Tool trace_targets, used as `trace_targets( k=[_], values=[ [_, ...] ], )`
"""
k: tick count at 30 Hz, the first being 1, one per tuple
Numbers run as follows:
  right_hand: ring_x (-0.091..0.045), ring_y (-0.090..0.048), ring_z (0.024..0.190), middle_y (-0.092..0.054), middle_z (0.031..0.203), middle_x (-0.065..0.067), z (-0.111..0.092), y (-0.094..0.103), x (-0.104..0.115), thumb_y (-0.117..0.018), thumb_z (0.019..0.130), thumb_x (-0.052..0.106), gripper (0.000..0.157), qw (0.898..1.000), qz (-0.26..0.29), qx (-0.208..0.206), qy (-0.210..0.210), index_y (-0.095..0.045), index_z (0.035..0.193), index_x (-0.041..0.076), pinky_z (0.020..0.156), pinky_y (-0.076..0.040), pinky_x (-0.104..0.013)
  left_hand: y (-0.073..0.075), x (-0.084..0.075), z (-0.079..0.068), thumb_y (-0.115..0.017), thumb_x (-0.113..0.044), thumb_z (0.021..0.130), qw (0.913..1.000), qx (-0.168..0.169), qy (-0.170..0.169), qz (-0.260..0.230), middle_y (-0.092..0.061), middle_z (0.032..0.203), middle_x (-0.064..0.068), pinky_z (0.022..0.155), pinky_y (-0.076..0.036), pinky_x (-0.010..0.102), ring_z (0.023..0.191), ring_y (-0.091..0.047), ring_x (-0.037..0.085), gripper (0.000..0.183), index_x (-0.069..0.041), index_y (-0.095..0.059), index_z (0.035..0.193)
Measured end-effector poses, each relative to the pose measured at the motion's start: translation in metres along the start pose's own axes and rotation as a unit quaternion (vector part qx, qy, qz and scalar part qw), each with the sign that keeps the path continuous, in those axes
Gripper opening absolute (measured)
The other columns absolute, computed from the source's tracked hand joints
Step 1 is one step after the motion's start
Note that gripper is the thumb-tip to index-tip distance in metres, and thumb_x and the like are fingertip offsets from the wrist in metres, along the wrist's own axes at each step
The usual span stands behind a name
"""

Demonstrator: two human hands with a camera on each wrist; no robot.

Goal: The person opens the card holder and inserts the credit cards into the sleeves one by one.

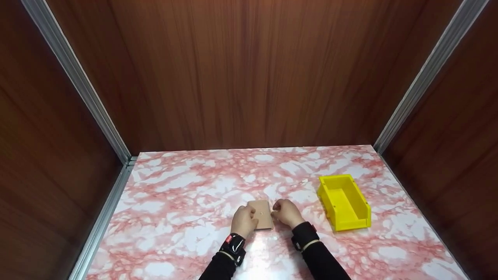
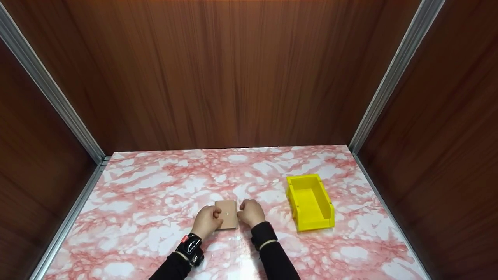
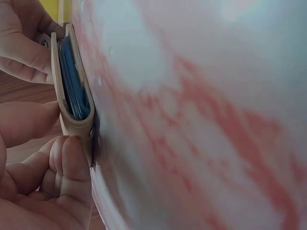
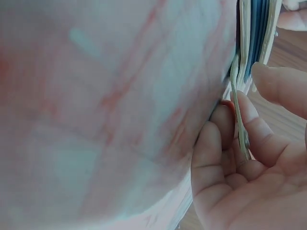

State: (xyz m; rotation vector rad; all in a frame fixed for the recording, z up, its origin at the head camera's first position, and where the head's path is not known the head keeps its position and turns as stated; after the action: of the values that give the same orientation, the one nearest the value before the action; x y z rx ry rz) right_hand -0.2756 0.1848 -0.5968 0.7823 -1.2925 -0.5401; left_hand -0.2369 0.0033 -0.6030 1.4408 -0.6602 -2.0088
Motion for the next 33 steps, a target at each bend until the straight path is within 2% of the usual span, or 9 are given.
trace_targets(
  k=[11, 17, 23, 29, 33],
  values=[
    [-0.020, -0.053, 0.070, -0.056, 0.074, -0.003, -0.009, 0.018, -0.011, -0.076, 0.079, 0.009, 0.017, 0.999, 0.007, -0.016, -0.036, -0.064, 0.089, 0.001, 0.071, -0.046, -0.039, -0.001, 0.002, 0.000, -0.077, 0.002, 0.066, 0.9999, -0.008, -0.005, -0.004, -0.058, 0.077, 0.004, 0.069, -0.049, 0.035, 0.071, -0.056, 0.020, 0.026, 0.003, -0.067, 0.090],
    [-0.020, -0.057, 0.074, -0.061, 0.078, -0.003, -0.012, 0.024, -0.017, -0.074, 0.083, 0.009, 0.015, 0.998, 0.022, -0.027, -0.048, -0.064, 0.090, 0.001, 0.075, -0.049, -0.039, 0.000, 0.001, 0.000, -0.079, 0.003, 0.066, 0.9998, -0.011, -0.012, -0.008, -0.059, 0.077, 0.006, 0.069, -0.049, 0.035, 0.071, -0.056, 0.020, 0.027, 0.004, -0.066, 0.090],
    [-0.021, -0.059, 0.075, -0.062, 0.079, -0.003, -0.013, 0.029, -0.021, -0.073, 0.085, 0.012, 0.016, 0.998, 0.029, -0.029, -0.054, -0.064, 0.092, 0.000, 0.076, -0.050, -0.041, 0.000, 0.001, -0.001, -0.079, 0.003, 0.067, 0.9999, -0.002, -0.001, -0.013, -0.060, 0.079, 0.005, 0.070, -0.050, 0.035, 0.072, -0.057, 0.020, 0.026, 0.003, -0.067, 0.091],
    [-0.019, -0.057, 0.072, -0.061, 0.077, -0.002, -0.015, 0.030, -0.022, -0.074, 0.086, 0.015, 0.017, 0.997, 0.025, -0.030, -0.059, -0.064, 0.089, 0.002, 0.074, -0.049, -0.039, 0.001, 0.000, -0.001, -0.079, 0.002, 0.067, 0.9999, 0.003, 0.002, -0.013, -0.059, 0.078, 0.005, 0.069, -0.049, 0.035, 0.071, -0.056, 0.019, 0.027, 0.003, -0.067, 0.091],
    [-0.017, -0.054, 0.067, -0.059, 0.073, -0.001, -0.015, 0.030, -0.022, -0.074, 0.086, 0.016, 0.015, 0.997, 0.025, -0.025, -0.071, -0.064, 0.086, 0.004, 0.066, -0.048, -0.035, 0.001, 0.000, 0.000, -0.079, 0.002, 0.067, 1.0000, 0.009, 0.001, -0.004, -0.059, 0.078, 0.005, 0.070, -0.049, 0.034, 0.072, -0.056, 0.019, 0.026, 0.004, -0.067, 0.091]
  ],
)
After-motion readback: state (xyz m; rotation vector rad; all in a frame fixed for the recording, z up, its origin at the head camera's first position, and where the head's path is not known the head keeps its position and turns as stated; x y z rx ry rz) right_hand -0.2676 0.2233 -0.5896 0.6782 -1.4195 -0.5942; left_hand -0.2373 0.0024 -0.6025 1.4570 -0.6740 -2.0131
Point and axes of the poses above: each hand's wrist, its own z-axis towards the middle knuckle, its own y-axis out of the back of the hand, x = y × z, the point moved 2 cm from there along z, towards the middle knuckle
